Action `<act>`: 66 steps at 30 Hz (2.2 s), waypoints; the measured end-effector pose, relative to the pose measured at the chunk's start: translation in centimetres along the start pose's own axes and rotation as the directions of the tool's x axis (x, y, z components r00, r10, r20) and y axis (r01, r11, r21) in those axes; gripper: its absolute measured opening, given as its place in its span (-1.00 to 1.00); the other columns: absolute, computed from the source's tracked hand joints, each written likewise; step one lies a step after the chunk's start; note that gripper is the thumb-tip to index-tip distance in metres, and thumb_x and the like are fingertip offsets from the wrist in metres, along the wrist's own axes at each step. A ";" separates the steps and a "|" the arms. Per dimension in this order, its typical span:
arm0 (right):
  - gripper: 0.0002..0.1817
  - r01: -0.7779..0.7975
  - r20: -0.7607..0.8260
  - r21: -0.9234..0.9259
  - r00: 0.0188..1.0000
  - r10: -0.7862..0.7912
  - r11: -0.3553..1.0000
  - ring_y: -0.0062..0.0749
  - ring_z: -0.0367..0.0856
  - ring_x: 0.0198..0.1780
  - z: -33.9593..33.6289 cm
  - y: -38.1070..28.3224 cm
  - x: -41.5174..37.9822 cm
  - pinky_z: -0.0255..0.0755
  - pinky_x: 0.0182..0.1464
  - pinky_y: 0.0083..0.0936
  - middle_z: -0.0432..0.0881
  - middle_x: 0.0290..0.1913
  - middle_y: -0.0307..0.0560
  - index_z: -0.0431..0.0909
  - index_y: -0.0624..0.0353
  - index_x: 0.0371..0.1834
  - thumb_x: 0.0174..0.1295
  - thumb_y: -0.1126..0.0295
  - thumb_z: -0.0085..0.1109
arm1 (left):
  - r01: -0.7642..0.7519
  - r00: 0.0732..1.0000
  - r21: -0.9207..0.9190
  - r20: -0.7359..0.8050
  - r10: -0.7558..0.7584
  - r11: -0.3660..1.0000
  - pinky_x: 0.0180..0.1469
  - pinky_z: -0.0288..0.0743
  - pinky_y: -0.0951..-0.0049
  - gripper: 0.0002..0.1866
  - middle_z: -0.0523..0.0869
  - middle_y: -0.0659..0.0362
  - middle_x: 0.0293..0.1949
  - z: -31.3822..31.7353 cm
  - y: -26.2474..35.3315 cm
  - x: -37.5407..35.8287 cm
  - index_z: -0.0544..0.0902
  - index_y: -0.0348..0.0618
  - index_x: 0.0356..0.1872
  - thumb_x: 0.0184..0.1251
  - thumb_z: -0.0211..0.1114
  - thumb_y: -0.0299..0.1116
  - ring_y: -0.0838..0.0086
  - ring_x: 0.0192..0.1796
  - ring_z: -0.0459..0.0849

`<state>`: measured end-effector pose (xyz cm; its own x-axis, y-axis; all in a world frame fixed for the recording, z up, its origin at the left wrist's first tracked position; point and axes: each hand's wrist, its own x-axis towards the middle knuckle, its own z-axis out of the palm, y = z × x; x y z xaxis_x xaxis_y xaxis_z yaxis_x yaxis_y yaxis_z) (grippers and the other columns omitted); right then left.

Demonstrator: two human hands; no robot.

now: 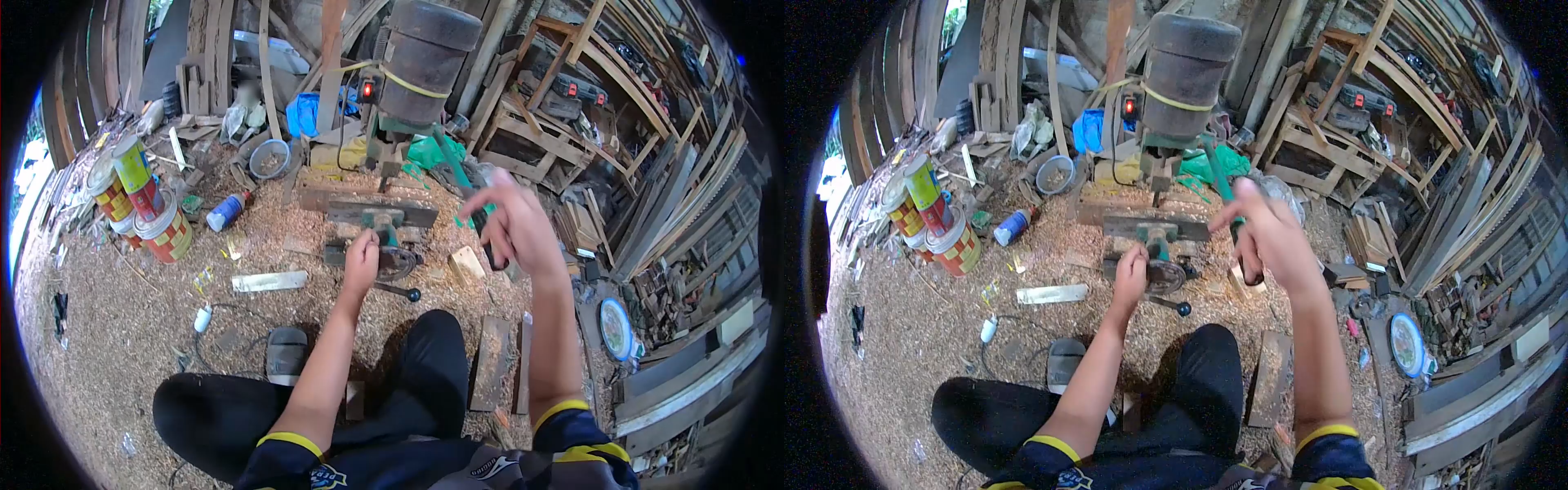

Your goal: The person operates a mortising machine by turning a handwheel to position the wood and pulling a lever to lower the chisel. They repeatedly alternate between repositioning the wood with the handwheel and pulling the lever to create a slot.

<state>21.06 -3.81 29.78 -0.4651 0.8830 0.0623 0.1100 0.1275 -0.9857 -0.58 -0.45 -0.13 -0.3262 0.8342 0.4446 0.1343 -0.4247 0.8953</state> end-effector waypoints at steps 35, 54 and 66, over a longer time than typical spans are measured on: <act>-0.45 -0.226 -0.379 -0.591 0.925 -0.019 0.774 0.14 0.71 -0.36 4.7 10.3 1.5 0.46 -0.31 -0.13 0.65 -0.38 0.20 0.20 0.10 0.42 0.44 0.37 0.18 | -0.108 0.984 -0.029 0.141 0.111 0.994 -0.01 0.32 0.31 -0.91 0.46 0.06 -0.26 -1.5 -0.7 1.9 0.45 -0.25 -0.38 0.09 0.10 -0.47 0.21 -0.13 0.42; -0.27 -0.110 -0.451 -0.181 0.893 0.017 0.977 -0.11 0.33 0.47 4.3 28.5 5.6 0.10 0.54 -0.23 0.37 0.42 0.19 0.11 0.32 0.58 0.67 -0.10 -0.52 | 0.025 0.946 -0.333 0.313 0.086 0.943 0.22 0.19 0.22 -0.67 0.48 0.06 -0.10 -1.9 -1.7 3.6 0.50 -0.15 -0.30 0.17 0.26 -0.08 0.22 0.03 0.36; -0.24 -0.030 -0.525 -0.378 0.830 -0.187 0.926 0.09 0.25 0.54 4.9 34.0 8.4 0.06 0.56 -0.12 0.29 0.48 0.30 0.13 0.36 0.56 0.64 -0.12 -0.48 | 0.078 0.961 -0.323 0.275 0.015 0.943 0.20 0.17 0.23 -0.61 0.49 0.03 -0.12 -1.4 -1.6 2.8 0.50 -0.16 -0.32 0.11 0.28 -0.02 0.23 0.00 0.35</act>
<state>16.55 5.69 -4.01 0.0540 0.9464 0.3184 0.4473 0.2622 -0.8551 -3.01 2.08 -0.30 -0.0539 0.8924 0.4480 -0.2005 -0.4492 0.8706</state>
